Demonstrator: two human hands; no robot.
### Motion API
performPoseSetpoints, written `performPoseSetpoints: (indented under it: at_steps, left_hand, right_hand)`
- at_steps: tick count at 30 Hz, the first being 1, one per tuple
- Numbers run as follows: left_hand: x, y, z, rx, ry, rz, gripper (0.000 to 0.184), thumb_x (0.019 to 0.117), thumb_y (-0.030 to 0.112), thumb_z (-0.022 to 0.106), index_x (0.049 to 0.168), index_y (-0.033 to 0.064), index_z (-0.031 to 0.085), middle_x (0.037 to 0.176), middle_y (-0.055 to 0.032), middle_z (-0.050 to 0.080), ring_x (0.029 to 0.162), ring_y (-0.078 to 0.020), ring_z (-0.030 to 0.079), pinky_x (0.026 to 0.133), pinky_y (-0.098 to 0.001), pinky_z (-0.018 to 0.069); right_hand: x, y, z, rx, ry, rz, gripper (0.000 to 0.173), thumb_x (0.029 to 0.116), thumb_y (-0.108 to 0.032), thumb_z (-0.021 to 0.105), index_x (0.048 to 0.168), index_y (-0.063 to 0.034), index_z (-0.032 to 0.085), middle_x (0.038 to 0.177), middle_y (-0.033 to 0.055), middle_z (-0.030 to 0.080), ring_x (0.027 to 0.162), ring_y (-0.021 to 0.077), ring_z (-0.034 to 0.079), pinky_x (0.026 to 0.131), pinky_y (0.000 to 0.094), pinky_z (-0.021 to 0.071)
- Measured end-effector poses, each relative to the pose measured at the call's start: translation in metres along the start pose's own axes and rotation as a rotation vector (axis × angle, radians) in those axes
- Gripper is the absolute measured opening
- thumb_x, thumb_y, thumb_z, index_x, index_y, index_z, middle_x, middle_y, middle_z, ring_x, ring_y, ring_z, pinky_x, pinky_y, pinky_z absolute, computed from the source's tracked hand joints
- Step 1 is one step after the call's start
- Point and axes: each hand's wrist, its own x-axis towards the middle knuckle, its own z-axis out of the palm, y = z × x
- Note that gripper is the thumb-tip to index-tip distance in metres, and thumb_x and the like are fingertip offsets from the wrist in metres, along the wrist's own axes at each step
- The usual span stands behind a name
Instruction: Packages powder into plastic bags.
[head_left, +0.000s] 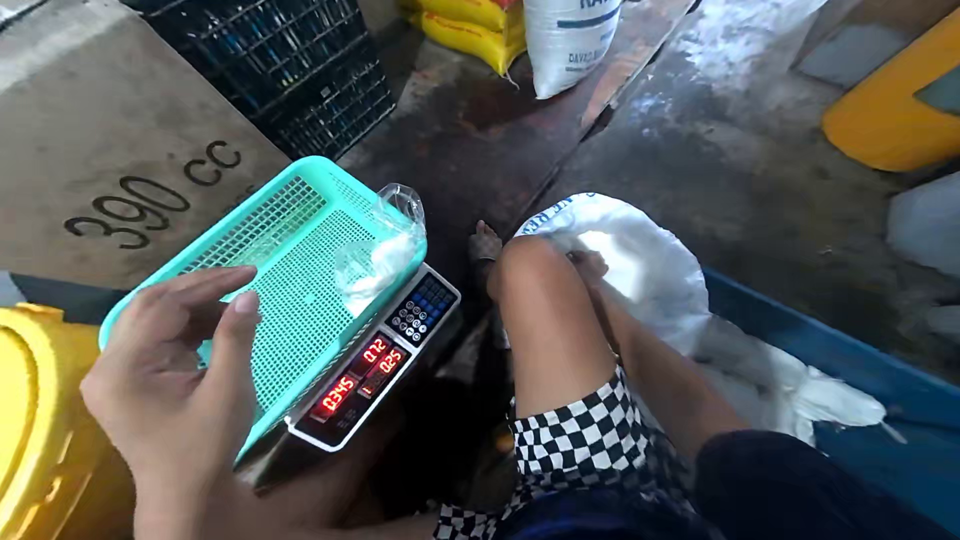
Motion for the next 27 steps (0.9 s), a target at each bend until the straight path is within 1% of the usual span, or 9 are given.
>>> performPoseSetpoints:
  at_steps: [1,3,5,7,10,15,20,24,27]
  left_hand:
    - [-0.001,-0.002,-0.003,0.005,-0.004,-0.008,0.035,0.1027,0.027,0.058,0.121,-0.0016,0.065,0.119,-0.0039,0.064,0.091,-0.0013,0.062,0.081,-0.0213,0.0544]
    - [0.0,-0.007,-0.004,0.01,-0.011,-0.016,0.036,0.103,0.029,0.058,0.122,-0.0004,0.065,0.12,-0.0031,0.064,0.092,-0.002,0.062,0.082,-0.0221,0.0548]
    - [0.002,-0.01,-0.001,0.033,-0.033,-0.016,0.038,0.1029,0.032,0.058,0.123,-0.0004,0.064,0.12,-0.0048,0.063,0.09,-0.0019,0.062,0.08,-0.0219,0.0542]
    - [0.003,-0.01,0.004,0.074,-0.087,-0.007,0.043,0.1021,0.035,0.058,0.124,-0.0019,0.064,0.121,-0.0103,0.063,0.089,-0.0045,0.062,0.078,-0.0231,0.0543]
    - [0.002,-0.008,0.01,0.118,-0.12,0.005,0.038,0.1025,0.032,0.058,0.118,-0.0019,0.066,0.116,-0.0135,0.065,0.087,-0.007,0.063,0.076,-0.0241,0.0547]
    - [0.003,-0.002,0.017,0.167,-0.103,-0.049,0.034,0.1021,0.029,0.059,0.115,-0.0003,0.07,0.112,-0.0149,0.067,0.083,-0.0107,0.065,0.074,-0.0272,0.0558]
    - [0.003,0.002,0.019,0.184,-0.091,-0.123,0.031,0.1017,0.029,0.062,0.116,0.0018,0.07,0.109,-0.0146,0.067,0.081,-0.014,0.064,0.072,-0.0323,0.0547]
    - [0.004,0.004,0.018,0.184,-0.088,-0.15,0.031,0.1024,0.028,0.061,0.117,0.0023,0.07,0.109,-0.0153,0.067,0.082,-0.0171,0.066,0.072,-0.0363,0.0555]
    - [0.004,0.004,0.018,0.174,-0.095,-0.167,0.029,0.1032,0.028,0.06,0.116,0.0033,0.07,0.106,-0.0147,0.067,0.08,-0.0185,0.065,0.071,-0.0384,0.0554]
  right_hand:
    - [0.02,0.028,0.017,0.01,0.12,-0.063,0.029,0.1032,-0.017,0.061,0.123,0.0008,0.071,0.128,0.0276,0.066,0.126,0.0449,0.058,0.109,0.0649,0.0378]
    - [0.025,0.057,0.021,0.01,0.178,-0.126,0.026,0.1026,-0.014,0.061,0.119,0.001,0.073,0.123,0.0287,0.067,0.122,0.0471,0.06,0.106,0.0674,0.0399]
    - [0.012,0.069,0.008,0.02,0.146,-0.162,0.025,0.1031,-0.011,0.06,0.119,0.0037,0.072,0.122,0.0285,0.068,0.12,0.0453,0.061,0.107,0.0627,0.0421]
    - [-0.005,0.079,-0.001,0.061,0.182,-0.182,0.025,0.1024,-0.008,0.059,0.118,0.007,0.071,0.118,0.0285,0.069,0.114,0.0427,0.065,0.104,0.0579,0.0466]
    - [-0.019,0.094,-0.01,0.073,0.203,-0.176,0.026,0.1032,-0.009,0.058,0.12,0.0064,0.07,0.115,0.0264,0.07,0.109,0.0382,0.068,0.101,0.054,0.0494]
    - [-0.036,0.101,-0.029,0.026,0.216,-0.176,0.03,0.1044,-0.014,0.058,0.123,0.0077,0.068,0.12,0.0287,0.068,0.118,0.0406,0.064,0.108,0.0536,0.0443]
    - [-0.044,0.101,-0.049,0.091,0.29,-0.189,0.028,0.1026,-0.013,0.062,0.119,0.0084,0.069,0.114,0.0278,0.07,0.109,0.0372,0.067,0.102,0.0507,0.0485]
    - [-0.044,0.1,-0.064,0.093,0.325,-0.279,0.026,0.101,-0.011,0.064,0.117,0.0094,0.07,0.11,0.0285,0.071,0.104,0.0366,0.069,0.099,0.0498,0.0505]
    - [-0.044,0.093,-0.073,0.132,0.329,-0.326,0.026,0.1007,-0.008,0.063,0.117,0.0112,0.069,0.107,0.0277,0.071,0.099,0.0337,0.07,0.096,0.0461,0.0526]
